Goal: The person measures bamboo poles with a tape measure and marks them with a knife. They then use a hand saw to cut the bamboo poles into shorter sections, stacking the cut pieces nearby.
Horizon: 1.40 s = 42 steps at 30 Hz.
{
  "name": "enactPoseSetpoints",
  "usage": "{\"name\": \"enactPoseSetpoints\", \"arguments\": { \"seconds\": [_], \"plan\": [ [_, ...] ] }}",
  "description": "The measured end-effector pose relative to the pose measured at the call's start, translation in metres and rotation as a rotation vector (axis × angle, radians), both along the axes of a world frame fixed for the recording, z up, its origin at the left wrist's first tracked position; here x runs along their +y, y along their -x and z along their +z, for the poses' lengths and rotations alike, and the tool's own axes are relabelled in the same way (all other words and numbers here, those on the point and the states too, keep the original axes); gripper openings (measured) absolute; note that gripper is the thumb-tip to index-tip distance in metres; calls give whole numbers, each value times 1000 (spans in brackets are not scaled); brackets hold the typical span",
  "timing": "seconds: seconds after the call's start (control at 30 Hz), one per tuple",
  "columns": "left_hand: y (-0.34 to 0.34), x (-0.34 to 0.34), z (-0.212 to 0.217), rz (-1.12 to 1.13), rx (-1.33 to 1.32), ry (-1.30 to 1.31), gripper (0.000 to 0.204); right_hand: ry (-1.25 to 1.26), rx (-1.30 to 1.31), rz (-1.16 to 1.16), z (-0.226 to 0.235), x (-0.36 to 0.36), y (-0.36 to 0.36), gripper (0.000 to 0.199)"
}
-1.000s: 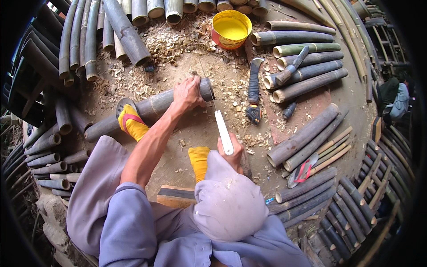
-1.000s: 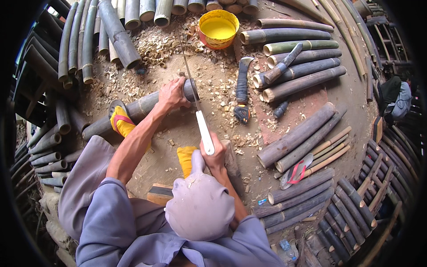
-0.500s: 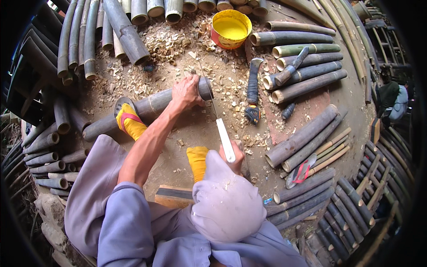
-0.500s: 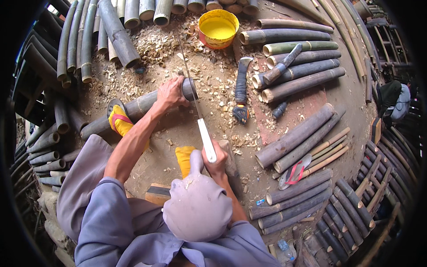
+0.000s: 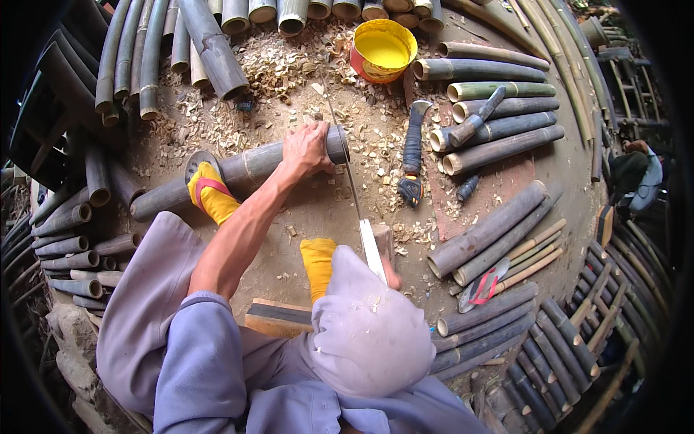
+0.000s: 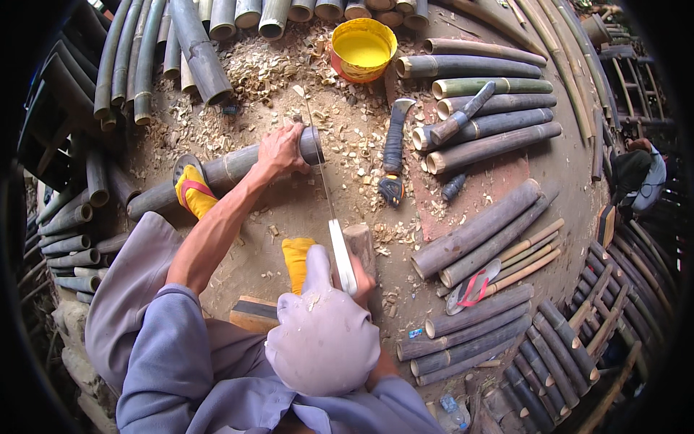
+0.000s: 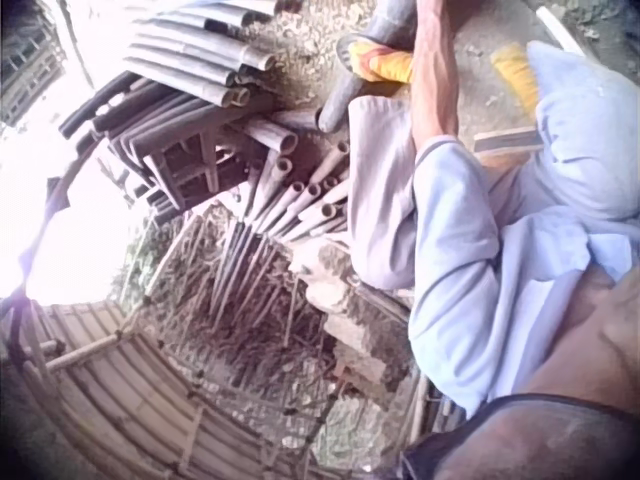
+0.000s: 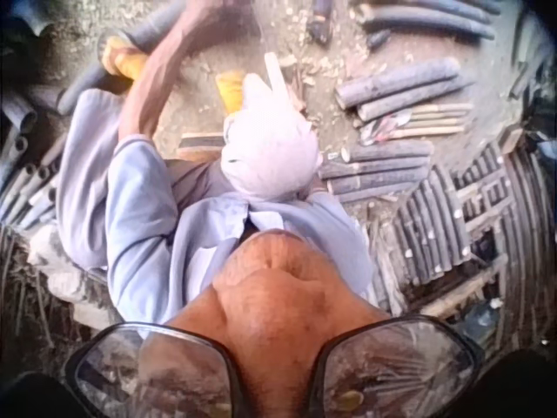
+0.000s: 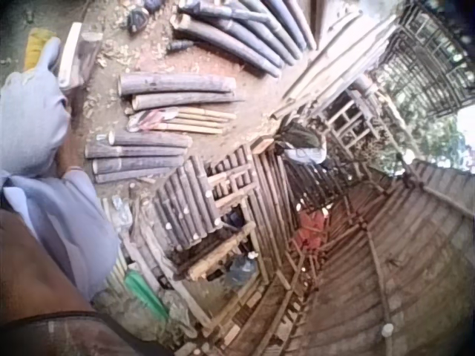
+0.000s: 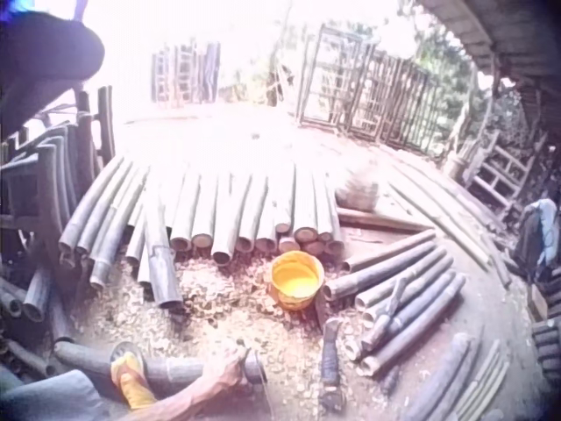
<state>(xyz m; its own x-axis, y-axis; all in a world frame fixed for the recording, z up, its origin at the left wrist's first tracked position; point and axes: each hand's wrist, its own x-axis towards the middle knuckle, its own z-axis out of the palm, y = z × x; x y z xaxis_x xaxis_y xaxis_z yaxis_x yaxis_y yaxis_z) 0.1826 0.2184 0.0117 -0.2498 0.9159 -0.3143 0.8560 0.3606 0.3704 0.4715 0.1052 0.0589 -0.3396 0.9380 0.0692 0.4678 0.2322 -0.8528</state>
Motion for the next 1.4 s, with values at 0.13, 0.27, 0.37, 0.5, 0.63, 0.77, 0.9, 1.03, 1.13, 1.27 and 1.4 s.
{"name": "enactPoseSetpoints", "arguments": {
  "seconds": [0.13, 0.27, 0.37, 0.5, 0.63, 0.77, 0.9, 1.03, 1.13, 1.27, 1.4],
  "plan": [
    [-2, -5, -6, 18, 76, -123, 55, 2, -86, 20, 9, -51, -54, 44],
    [-2, -2, -9, -2, 93, -145, 56, -13, -82, -1, -20, -30, -38, 48],
    [-10, 7, 3, -22, 33, -38, 71, 40, -38, -38, -21, 11, 5, 51],
    [5, -2, 0, 5, 22, 33, 76, -12, -300, 59, -5, 7, 0, 65],
    [-3, 1, 2, -24, 38, -12, 82, 283, -932, -30, -30, -43, -67, 102],
    [-10, 5, 3, -33, 37, -2, 81, 453, -528, -159, -59, -61, -103, 108],
    [-1, 1, 3, -4, 57, -4, 81, 537, -135, -360, -17, -39, -94, 108],
    [2, -4, -1, -2, 53, -24, 82, 255, -86, -522, -11, 48, -87, 104],
    [-7, 1, 5, -15, 49, -14, 82, 251, -221, -636, -32, 142, -126, 98],
    [-8, 1, 11, -11, 24, -1, 81, 86, -511, -635, -23, 200, -132, 81],
    [1, -7, 7, 12, 38, 18, 81, 404, -363, -193, 23, 141, -56, 75]
  ]
}}
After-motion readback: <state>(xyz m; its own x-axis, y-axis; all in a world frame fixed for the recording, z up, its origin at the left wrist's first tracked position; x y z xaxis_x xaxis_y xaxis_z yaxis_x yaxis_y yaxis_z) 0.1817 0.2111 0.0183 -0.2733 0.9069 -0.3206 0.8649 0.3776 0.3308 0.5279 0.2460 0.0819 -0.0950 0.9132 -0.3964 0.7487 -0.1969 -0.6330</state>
